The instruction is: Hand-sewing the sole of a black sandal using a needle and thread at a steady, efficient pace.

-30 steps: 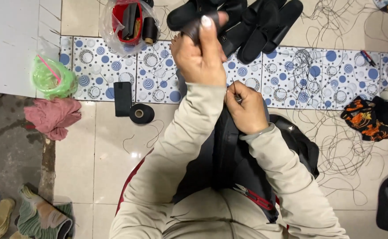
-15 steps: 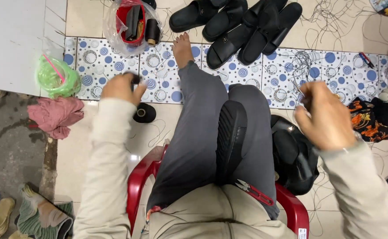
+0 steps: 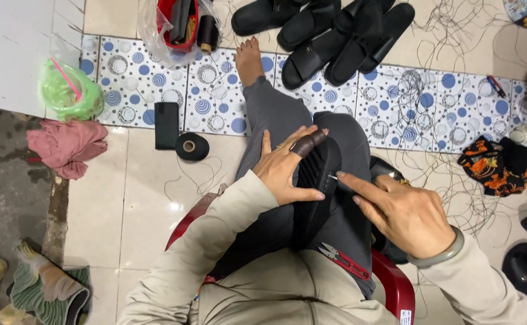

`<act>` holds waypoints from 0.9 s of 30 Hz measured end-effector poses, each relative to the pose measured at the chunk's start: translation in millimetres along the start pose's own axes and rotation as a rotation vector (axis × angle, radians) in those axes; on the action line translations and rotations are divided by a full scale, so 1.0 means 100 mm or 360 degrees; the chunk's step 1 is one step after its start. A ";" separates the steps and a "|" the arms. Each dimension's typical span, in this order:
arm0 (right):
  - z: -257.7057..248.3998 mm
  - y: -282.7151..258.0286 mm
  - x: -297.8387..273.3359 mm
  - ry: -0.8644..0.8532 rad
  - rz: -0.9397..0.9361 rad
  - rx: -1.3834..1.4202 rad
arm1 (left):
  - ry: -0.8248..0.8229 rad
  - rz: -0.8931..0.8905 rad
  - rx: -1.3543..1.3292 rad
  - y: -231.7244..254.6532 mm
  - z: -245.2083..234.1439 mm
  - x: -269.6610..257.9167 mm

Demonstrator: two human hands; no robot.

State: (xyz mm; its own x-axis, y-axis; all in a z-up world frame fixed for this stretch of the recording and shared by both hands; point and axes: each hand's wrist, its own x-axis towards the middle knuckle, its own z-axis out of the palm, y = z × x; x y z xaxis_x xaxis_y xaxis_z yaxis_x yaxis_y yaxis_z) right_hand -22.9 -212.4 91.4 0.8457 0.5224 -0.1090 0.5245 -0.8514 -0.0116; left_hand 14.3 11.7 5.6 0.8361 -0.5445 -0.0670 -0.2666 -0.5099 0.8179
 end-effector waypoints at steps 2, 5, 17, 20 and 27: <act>-0.01 -0.03 0.01 0.0033 -0.0012 -0.0037 | 0.0007 0.0008 0.0016 -0.02 0.02 0.01; -0.05 -0.13 0.00 0.0109 -0.0020 -0.0441 | 0.0002 0.0009 0.0056 -0.03 0.06 0.01; 0.48 0.13 0.15 0.0161 -0.0175 0.0363 | 0.0372 0.0204 -0.0105 -0.17 0.24 0.05; 0.47 0.08 0.17 0.0234 -0.0197 0.0265 | 0.0406 0.0220 -0.0080 -0.14 0.23 0.03; 0.39 0.00 0.10 0.0325 -0.0042 0.0323 | 0.0648 0.0424 0.0190 -0.12 0.05 -0.25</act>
State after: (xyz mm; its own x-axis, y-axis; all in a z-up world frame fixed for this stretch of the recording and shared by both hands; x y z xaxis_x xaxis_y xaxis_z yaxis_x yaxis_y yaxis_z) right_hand -18.5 -208.8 51.5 0.8452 0.5257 0.0963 0.5334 -0.8186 -0.2128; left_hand -5.7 28.3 -5.2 0.8444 -0.3745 0.3832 -0.5295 -0.4741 0.7034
